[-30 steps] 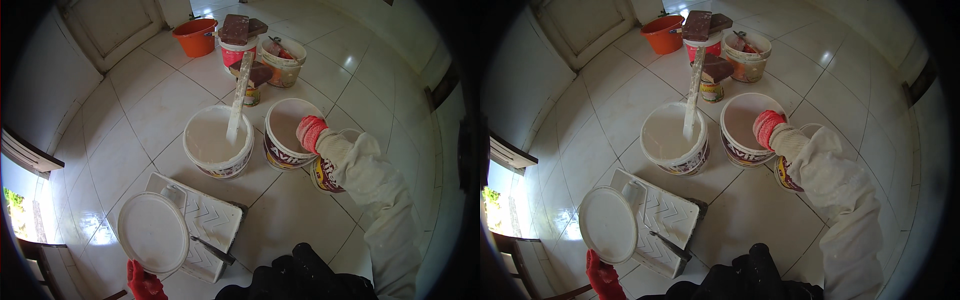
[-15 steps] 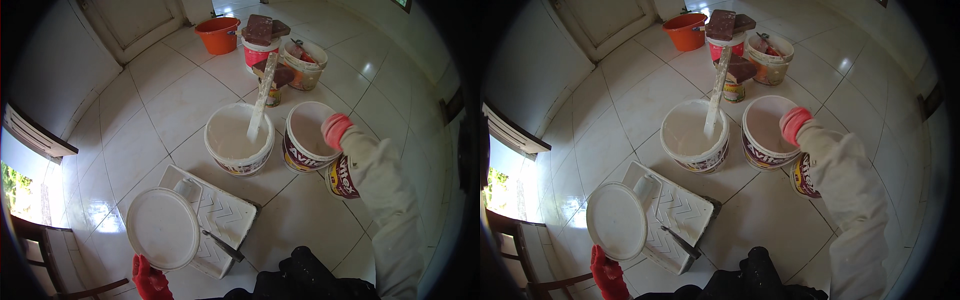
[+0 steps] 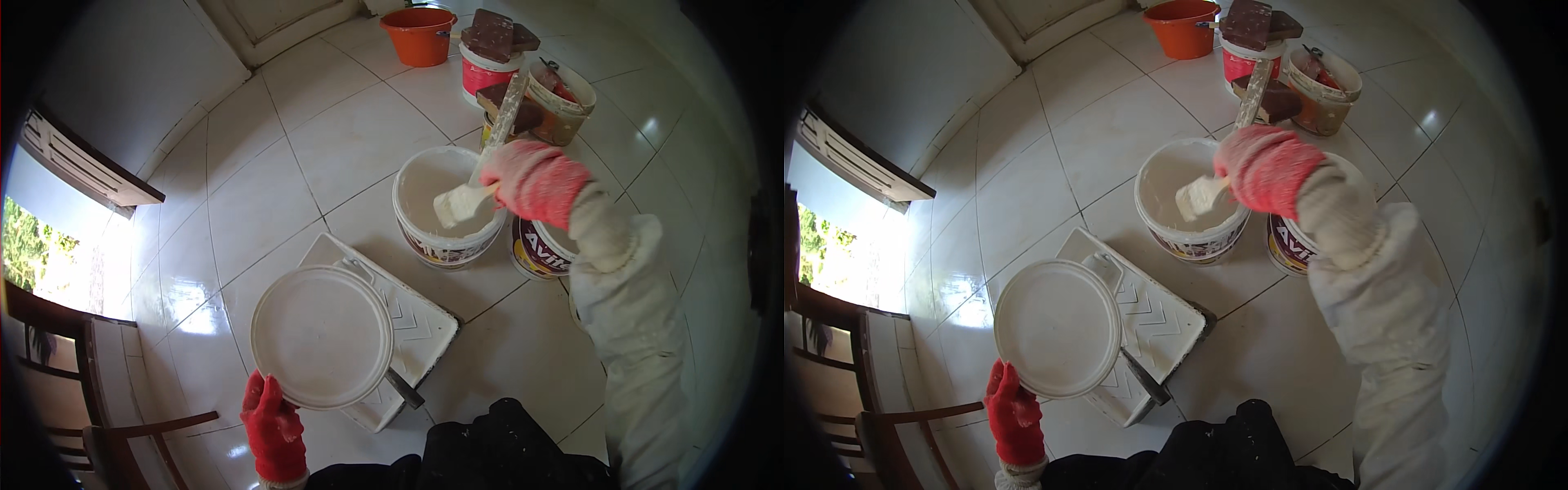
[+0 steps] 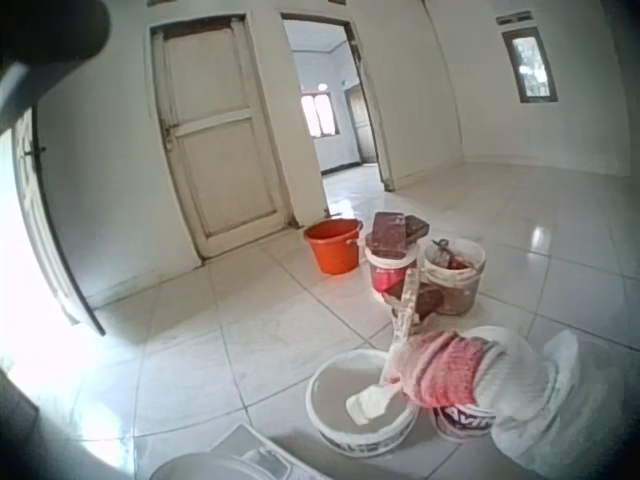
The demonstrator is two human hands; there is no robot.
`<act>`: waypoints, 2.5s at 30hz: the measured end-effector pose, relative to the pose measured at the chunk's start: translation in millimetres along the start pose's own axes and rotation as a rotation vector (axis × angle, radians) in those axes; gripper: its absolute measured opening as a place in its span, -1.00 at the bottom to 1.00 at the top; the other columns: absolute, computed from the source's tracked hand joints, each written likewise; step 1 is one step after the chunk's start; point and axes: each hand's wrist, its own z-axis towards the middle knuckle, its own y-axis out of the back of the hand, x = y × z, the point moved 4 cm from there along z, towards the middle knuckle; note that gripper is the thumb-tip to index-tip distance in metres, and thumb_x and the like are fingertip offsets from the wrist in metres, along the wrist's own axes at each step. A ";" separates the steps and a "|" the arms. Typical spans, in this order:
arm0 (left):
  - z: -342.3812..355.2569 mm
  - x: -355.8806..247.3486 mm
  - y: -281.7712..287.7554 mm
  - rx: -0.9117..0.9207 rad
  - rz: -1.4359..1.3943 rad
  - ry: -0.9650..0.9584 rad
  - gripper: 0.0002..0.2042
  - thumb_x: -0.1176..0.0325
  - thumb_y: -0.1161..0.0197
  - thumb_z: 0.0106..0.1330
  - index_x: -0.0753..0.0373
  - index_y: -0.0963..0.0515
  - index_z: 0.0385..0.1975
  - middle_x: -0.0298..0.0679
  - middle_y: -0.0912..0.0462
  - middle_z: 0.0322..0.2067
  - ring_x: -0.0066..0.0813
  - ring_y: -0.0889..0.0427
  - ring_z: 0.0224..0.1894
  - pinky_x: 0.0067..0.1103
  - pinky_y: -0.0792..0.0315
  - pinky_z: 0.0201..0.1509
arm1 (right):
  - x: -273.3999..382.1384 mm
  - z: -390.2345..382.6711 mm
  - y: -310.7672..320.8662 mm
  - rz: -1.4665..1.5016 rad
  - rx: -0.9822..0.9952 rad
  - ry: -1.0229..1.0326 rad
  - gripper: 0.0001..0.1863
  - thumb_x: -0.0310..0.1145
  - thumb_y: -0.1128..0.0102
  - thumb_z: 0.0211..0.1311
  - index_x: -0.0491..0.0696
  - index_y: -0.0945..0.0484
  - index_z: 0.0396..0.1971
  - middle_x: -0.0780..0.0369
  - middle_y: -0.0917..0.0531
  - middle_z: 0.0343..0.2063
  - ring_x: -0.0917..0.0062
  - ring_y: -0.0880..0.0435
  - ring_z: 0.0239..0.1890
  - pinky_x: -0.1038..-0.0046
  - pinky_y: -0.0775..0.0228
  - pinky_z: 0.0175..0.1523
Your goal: The person stirs paint in a bucket using a wooden stick, pours the paint into a tray, and then coats a paint roller with paint by rolling it in the tray.
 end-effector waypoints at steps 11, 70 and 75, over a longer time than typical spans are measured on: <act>-9.0 -3.5 -4.1 0.092 0.141 -0.144 -0.78 0.31 -0.02 0.39 0.34 -0.45 -0.15 -0.41 -0.50 -0.52 -0.77 -0.33 -0.58 -0.76 -0.17 -0.53 | 17.7 96.1 -63.5 -0.272 -0.011 0.016 -0.72 -0.29 -0.32 -0.05 -0.05 -0.63 -0.29 0.11 -0.66 -0.27 0.23 -0.64 -0.16 0.24 -0.52 -0.15; -5.8 73.5 -376.3 0.865 0.682 -1.628 -0.48 0.50 -0.21 -0.12 0.09 -0.49 -0.01 -0.33 -0.47 -0.13 -0.30 -0.50 -0.07 -0.44 -0.49 -0.11 | -170.8 -163.6 -98.1 0.863 -0.415 -0.911 -0.64 -0.25 -0.19 0.13 -0.04 -0.54 -0.07 0.25 -0.59 -0.44 0.58 -0.46 -0.66 0.50 -0.35 -0.51; -21.8 83.4 -381.2 0.737 0.671 -1.510 -0.52 0.45 -0.37 -0.13 0.07 -0.51 -0.09 -0.35 -0.49 -0.08 -0.26 -0.47 -0.03 -0.37 -0.44 -0.04 | -170.5 -162.9 -92.6 0.859 -0.207 -0.975 -0.57 -0.30 -0.21 0.11 0.01 -0.50 0.03 0.24 -0.59 -0.21 0.59 -0.56 -0.53 0.53 -0.42 -0.43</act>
